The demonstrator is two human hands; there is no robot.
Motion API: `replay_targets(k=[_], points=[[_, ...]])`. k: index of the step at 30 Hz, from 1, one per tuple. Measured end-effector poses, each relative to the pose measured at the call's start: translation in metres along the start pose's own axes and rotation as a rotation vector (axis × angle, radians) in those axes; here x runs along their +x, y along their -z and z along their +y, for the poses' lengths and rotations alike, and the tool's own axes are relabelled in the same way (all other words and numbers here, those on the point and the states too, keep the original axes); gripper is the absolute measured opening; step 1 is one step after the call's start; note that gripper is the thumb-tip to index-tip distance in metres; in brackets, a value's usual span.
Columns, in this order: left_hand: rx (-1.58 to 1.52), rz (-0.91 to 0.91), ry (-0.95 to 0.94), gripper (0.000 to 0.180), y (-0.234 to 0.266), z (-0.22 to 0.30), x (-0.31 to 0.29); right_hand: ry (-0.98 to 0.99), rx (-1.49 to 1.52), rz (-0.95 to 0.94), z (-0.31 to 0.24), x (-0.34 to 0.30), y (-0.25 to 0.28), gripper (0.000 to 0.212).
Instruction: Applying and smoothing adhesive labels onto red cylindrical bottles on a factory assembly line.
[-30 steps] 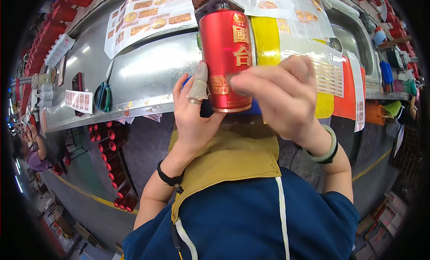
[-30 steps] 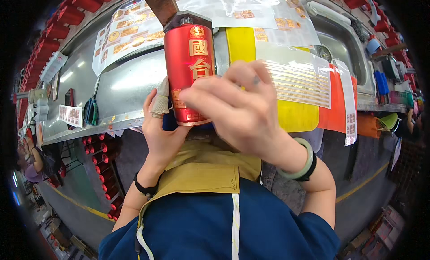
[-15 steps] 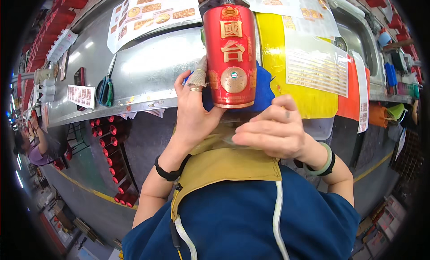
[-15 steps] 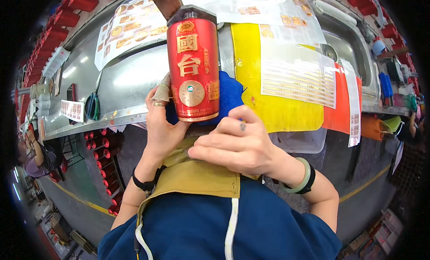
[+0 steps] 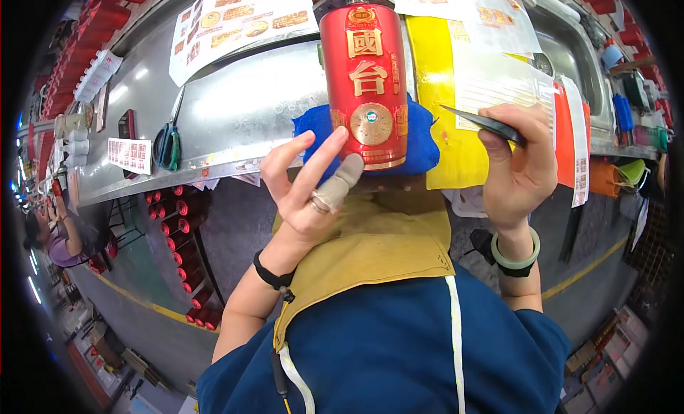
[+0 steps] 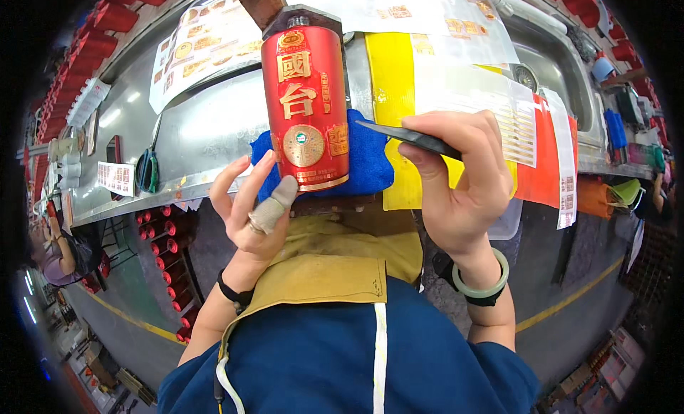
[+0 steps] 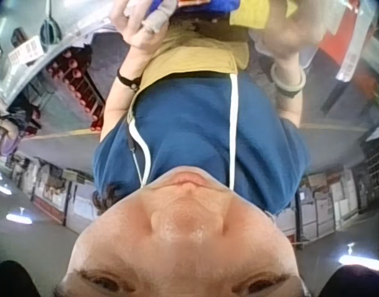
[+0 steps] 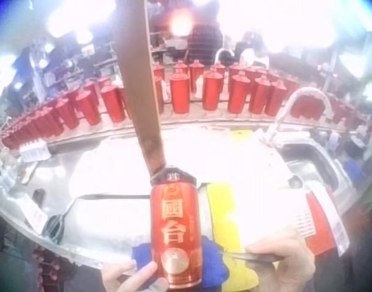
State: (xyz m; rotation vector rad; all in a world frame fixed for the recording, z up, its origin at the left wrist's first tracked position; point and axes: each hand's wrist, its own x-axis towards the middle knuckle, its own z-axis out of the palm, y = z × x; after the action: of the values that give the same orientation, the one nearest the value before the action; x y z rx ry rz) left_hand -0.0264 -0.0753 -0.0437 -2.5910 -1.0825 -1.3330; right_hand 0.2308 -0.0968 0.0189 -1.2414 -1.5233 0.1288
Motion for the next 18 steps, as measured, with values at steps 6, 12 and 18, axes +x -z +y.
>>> replay_targets(k=[6,12,18], points=[[0.199,-0.072,-0.091,0.02,-0.009,0.012,0.008,-0.036,0.056,-0.009,-0.001,-0.009,-0.007,0.025],[0.154,-0.152,-0.068,0.027,-0.002,0.013,0.017,-0.143,0.122,0.01,-0.007,-0.012,-0.011,0.026],[0.055,-0.044,0.09,0.04,0.004,0.005,0.006,-0.382,0.268,-0.036,-0.009,-0.023,-0.019,0.027]])
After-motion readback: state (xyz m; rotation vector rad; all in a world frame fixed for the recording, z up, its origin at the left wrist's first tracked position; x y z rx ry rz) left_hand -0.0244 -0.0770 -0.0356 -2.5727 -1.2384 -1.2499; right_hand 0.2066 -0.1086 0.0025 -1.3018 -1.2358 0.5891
